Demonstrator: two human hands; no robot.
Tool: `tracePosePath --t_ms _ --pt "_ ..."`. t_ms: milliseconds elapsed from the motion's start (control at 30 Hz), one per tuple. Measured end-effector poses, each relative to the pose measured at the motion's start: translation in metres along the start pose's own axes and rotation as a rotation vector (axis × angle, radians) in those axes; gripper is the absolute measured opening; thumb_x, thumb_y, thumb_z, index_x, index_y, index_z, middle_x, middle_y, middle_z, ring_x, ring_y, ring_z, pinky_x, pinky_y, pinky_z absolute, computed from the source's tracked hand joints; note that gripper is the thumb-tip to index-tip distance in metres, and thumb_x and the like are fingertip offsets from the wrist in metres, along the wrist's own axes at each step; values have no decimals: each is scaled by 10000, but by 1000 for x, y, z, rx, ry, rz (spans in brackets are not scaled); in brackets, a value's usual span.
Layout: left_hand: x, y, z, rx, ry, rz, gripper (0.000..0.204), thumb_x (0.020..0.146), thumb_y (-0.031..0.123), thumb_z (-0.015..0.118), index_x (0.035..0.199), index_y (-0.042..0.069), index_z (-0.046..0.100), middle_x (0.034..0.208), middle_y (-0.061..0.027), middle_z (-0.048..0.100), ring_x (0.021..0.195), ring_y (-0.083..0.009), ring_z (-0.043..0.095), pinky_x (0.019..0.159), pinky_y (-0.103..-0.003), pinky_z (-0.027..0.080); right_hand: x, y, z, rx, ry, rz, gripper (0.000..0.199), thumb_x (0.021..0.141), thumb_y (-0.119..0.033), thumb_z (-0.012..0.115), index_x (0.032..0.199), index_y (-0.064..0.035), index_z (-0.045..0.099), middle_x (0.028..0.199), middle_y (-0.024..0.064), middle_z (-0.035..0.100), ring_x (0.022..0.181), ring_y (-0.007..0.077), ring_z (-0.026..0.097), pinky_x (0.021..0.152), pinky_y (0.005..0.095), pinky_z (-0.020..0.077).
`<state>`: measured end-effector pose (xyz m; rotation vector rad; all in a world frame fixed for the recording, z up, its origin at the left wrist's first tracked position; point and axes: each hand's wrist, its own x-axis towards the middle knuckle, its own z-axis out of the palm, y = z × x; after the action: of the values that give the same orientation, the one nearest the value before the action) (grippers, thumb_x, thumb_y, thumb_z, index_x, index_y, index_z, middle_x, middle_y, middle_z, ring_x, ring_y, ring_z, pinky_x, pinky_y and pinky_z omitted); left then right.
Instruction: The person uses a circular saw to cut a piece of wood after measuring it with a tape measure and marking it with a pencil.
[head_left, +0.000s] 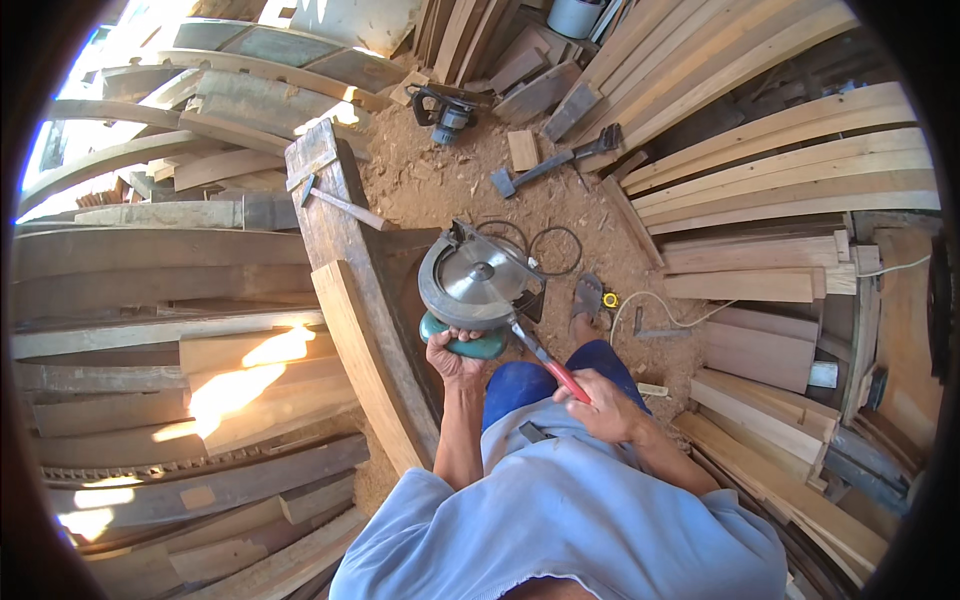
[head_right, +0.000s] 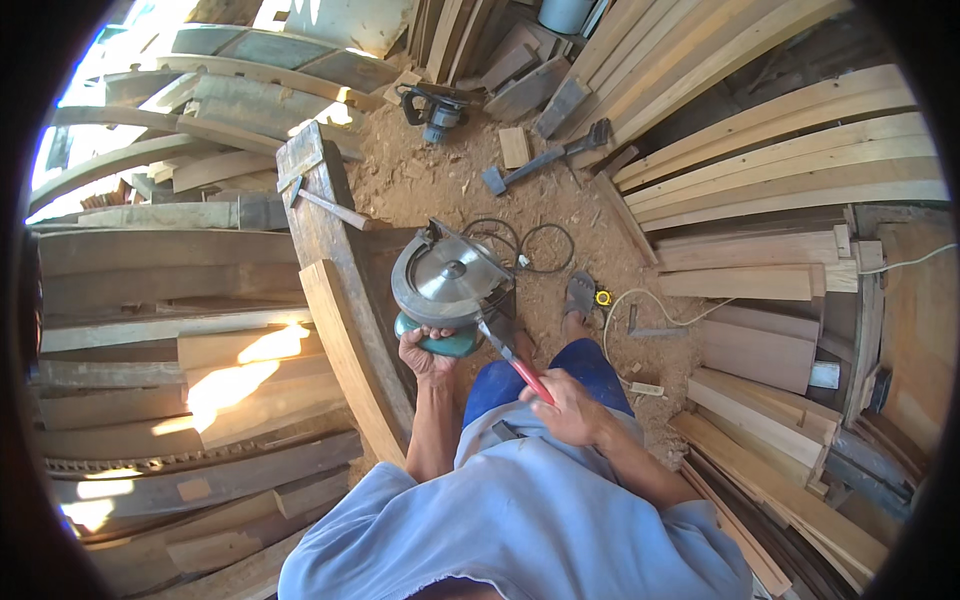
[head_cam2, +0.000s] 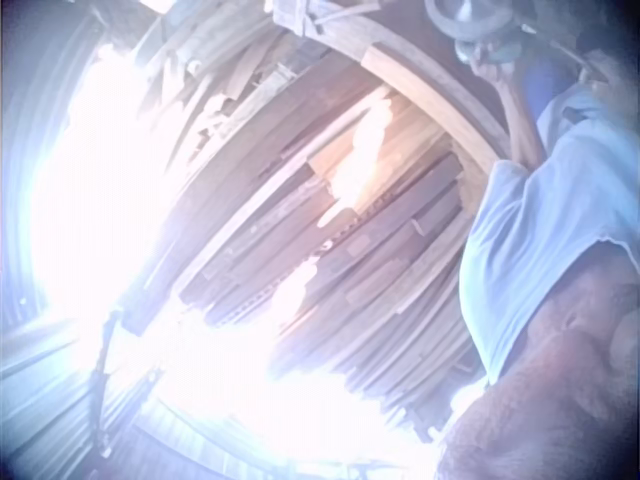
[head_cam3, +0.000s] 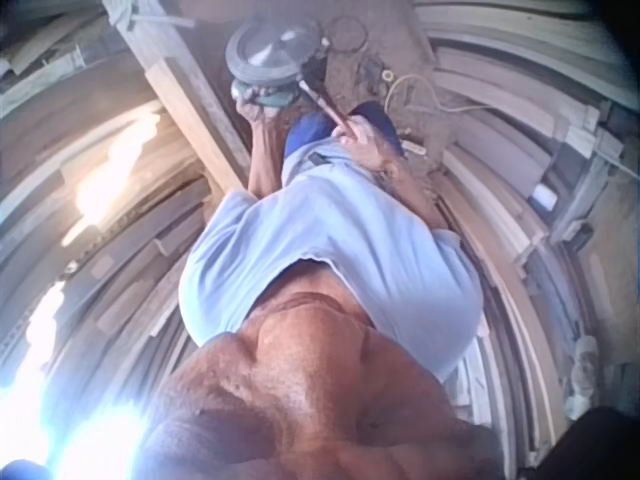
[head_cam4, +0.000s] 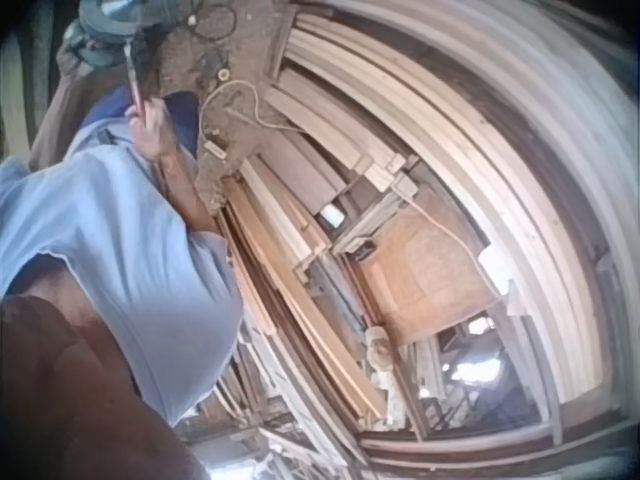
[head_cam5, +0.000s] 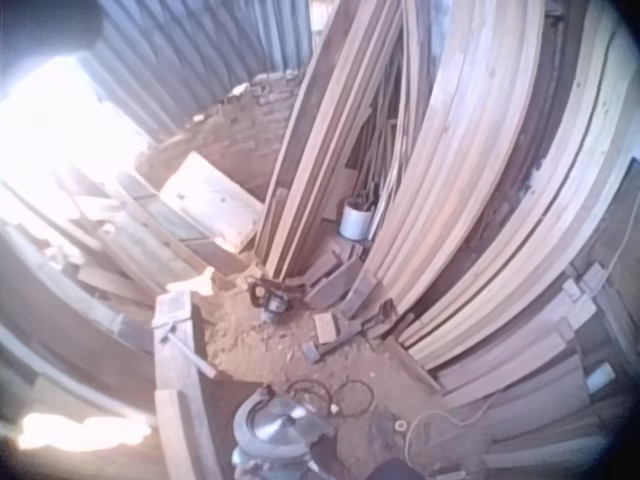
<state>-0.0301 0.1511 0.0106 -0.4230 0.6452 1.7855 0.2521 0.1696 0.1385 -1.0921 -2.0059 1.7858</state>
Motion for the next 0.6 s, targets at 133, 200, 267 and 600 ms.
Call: tracePosePath --t_ms 133,200,267,600 --pt "-9 8 -7 18 -77 48 137 686 61 603 822 71 590 672 -16 539 614 -177 535 617 -361 481 -9 24 -21 -38 -121 71 168 800 -25 558 909 12 681 888 184 685 868 394 674 839 448 545" --pt "-15 12 -9 33 -82 41 151 700 65 597 851 75 582 667 -17 527 612 -178 527 622 -365 485 -4 34 -25 -4 -104 167 182 778 21 524 859 26 687 909 185 709 912 352 693 869 417 551" --pt "-18 11 -5 40 -97 27 170 698 61 598 868 71 589 681 -22 549 610 -182 538 614 -351 496 -3 55 -22 152 30 271 198 770 38 517 865 30 691 938 184 724 934 341 702 878 407 552" --pt "-34 8 -13 55 -107 16 311 684 74 593 990 30 629 753 -47 638 576 -175 546 609 -318 545 -13 57 -27 109 -176 354 238 738 -8 523 875 4 716 1011 171 737 971 307 706 905 392 540"
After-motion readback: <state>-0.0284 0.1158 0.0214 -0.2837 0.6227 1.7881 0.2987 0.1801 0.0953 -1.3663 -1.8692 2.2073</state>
